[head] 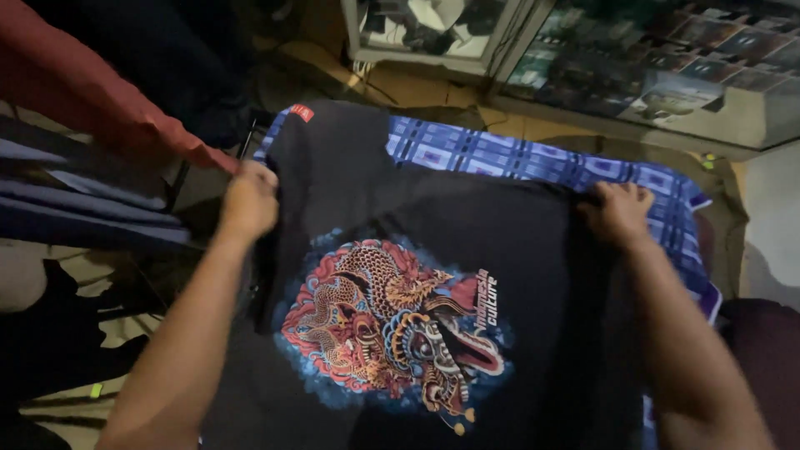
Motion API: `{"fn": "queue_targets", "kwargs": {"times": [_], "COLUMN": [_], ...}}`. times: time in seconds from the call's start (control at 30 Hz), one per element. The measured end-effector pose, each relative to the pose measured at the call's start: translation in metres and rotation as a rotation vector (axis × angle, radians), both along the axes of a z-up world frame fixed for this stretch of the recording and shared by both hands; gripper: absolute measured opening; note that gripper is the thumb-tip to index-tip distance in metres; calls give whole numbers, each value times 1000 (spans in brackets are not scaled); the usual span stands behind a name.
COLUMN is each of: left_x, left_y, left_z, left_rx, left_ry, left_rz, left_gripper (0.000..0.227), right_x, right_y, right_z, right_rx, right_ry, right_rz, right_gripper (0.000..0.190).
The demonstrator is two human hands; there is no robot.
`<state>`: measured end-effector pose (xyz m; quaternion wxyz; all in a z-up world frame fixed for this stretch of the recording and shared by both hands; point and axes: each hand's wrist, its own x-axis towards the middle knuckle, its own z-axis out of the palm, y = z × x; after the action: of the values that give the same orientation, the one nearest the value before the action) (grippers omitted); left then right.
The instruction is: Ironing a black t-shirt with a graphic print on an ironing board and then folding it.
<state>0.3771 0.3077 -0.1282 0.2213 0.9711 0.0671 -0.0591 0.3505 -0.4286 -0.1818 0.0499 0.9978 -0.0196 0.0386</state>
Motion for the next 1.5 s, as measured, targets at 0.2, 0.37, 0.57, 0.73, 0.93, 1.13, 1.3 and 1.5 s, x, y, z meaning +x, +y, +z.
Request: {"fn": "queue_targets", "kwargs": {"times": [0.2, 0.37, 0.57, 0.73, 0.93, 1.13, 1.3, 1.5], "left_x": [44, 109, 142, 140, 155, 169, 166, 202], "left_y": [37, -5, -75, -115, -125, -108, -106, -128], "left_z": [17, 20, 24, 54, 16, -47, -45, 56], "left_rx": [-261, -254, 193, 173, 408, 301, 437, -60], "left_ry": [-488, -593, -188, 234, 104, -21, -287, -628], "left_rz": [291, 310, 299, 167, -17, 81, -90, 242], "left_gripper": [4, 14, 68, 62, 33, 33, 33, 28], "right_x": [11, 36, -2, -39, -61, -60, -66, -69], "right_y": [-38, -29, 86, 102, 124, 107, 117, 126], "right_z": [46, 68, 109, 36, 49, 15, 28, 38], "right_rx": [189, -222, 232, 156, 256, 129, 144, 252], "right_ry": [116, -152, -134, -293, -265, -357, -332, -184], "right_rz": [-50, -393, -175, 13, 10, -18, -49, -67], "right_gripper": [44, 28, 66, 52, 43, 42, 39, 47]}}
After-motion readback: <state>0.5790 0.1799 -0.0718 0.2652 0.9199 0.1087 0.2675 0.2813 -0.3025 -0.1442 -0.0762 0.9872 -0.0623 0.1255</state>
